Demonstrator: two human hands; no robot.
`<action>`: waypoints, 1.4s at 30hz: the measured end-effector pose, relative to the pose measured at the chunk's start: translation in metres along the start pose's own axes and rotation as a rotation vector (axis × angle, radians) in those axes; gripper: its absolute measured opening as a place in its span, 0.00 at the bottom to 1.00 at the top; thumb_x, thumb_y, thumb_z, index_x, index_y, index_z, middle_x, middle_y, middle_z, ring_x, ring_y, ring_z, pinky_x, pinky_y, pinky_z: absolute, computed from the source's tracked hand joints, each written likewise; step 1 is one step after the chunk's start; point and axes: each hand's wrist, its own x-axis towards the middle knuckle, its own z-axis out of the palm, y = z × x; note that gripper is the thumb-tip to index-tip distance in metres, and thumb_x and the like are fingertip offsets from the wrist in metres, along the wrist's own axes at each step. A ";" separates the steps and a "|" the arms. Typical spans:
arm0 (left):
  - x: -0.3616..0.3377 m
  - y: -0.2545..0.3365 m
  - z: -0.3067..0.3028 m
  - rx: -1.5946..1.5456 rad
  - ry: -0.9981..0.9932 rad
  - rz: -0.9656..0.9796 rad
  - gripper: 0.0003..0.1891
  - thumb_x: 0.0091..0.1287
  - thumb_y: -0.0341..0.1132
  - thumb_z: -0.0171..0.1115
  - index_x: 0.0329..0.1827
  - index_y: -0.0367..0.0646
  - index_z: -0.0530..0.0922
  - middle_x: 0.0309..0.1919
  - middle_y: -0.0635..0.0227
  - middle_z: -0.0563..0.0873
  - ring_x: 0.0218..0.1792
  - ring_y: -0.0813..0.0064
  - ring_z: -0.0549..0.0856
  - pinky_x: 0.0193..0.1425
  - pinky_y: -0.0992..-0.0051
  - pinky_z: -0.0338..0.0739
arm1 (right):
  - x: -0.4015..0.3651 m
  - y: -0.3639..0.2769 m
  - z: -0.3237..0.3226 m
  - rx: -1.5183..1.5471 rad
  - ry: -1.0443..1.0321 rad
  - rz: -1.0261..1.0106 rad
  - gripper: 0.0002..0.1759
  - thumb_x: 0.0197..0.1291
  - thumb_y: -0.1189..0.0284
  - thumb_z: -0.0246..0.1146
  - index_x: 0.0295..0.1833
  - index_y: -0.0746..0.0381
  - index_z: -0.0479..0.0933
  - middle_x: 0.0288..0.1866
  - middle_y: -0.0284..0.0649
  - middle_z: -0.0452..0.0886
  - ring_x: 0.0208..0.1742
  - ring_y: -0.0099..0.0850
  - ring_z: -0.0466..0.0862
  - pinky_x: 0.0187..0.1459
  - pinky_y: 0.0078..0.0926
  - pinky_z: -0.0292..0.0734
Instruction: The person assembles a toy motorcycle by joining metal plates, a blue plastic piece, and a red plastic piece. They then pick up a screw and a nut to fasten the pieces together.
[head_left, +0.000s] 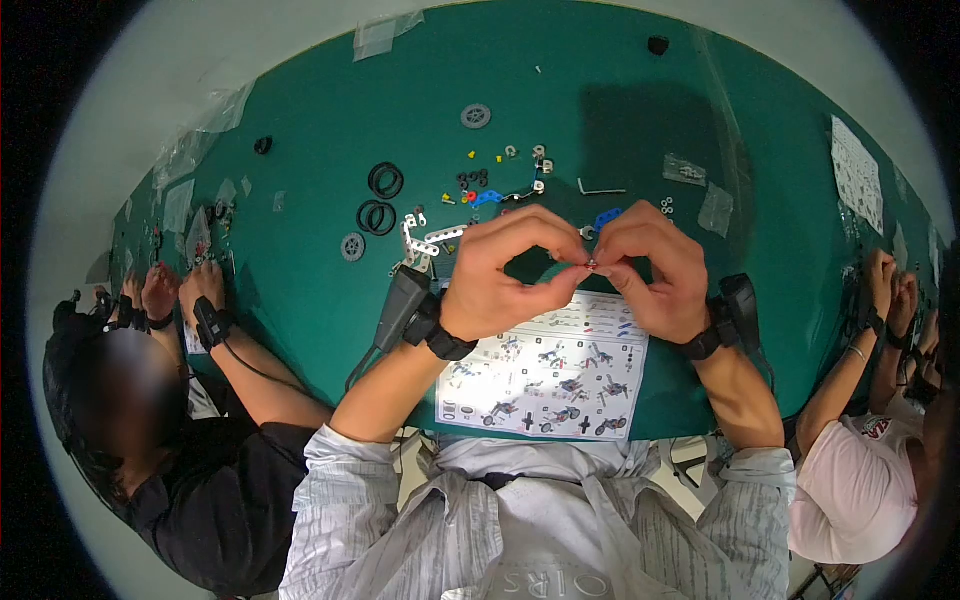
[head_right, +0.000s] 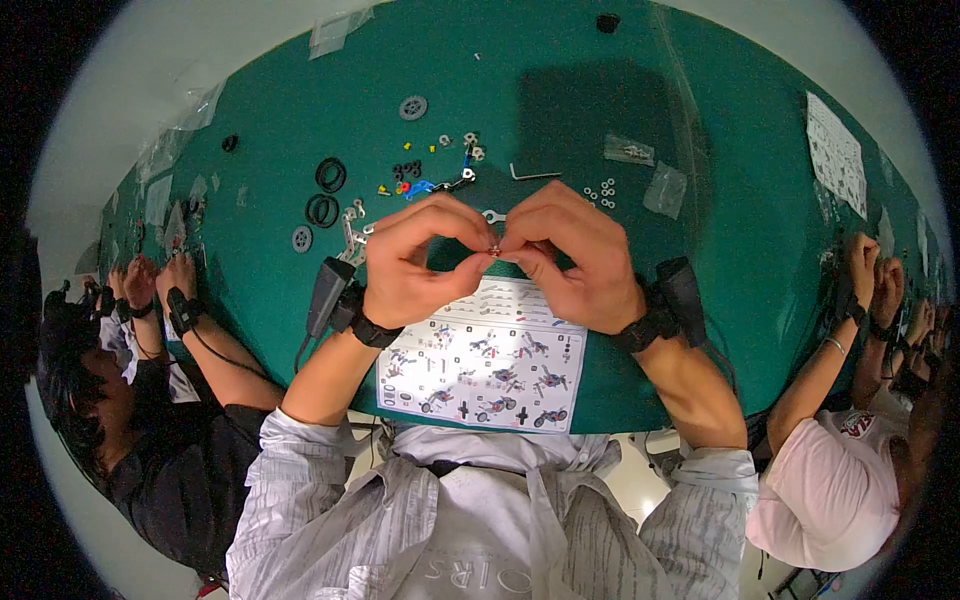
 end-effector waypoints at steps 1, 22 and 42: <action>-0.001 0.000 0.000 -0.023 -0.004 -0.018 0.11 0.55 0.20 0.75 0.39 0.38 0.83 0.36 0.63 0.88 0.36 0.74 0.87 0.40 0.76 0.81 | 0.000 0.000 0.000 0.003 0.004 -0.002 0.10 0.54 0.86 0.70 0.40 0.64 0.80 0.38 0.40 0.83 0.36 0.32 0.81 0.33 0.24 0.75; 0.001 0.007 0.001 0.048 -0.011 0.018 0.12 0.55 0.19 0.73 0.41 0.38 0.82 0.38 0.63 0.87 0.36 0.72 0.87 0.41 0.74 0.80 | -0.004 0.000 0.005 0.000 0.035 -0.021 0.12 0.53 0.86 0.70 0.42 0.64 0.79 0.39 0.42 0.81 0.37 0.32 0.80 0.34 0.25 0.75; 0.002 0.011 0.001 0.135 0.044 0.094 0.13 0.55 0.19 0.72 0.42 0.38 0.84 0.40 0.61 0.89 0.41 0.66 0.90 0.44 0.72 0.84 | 0.001 -0.004 0.005 -0.230 0.090 -0.114 0.14 0.46 0.85 0.73 0.40 0.65 0.82 0.37 0.43 0.84 0.36 0.37 0.85 0.35 0.29 0.79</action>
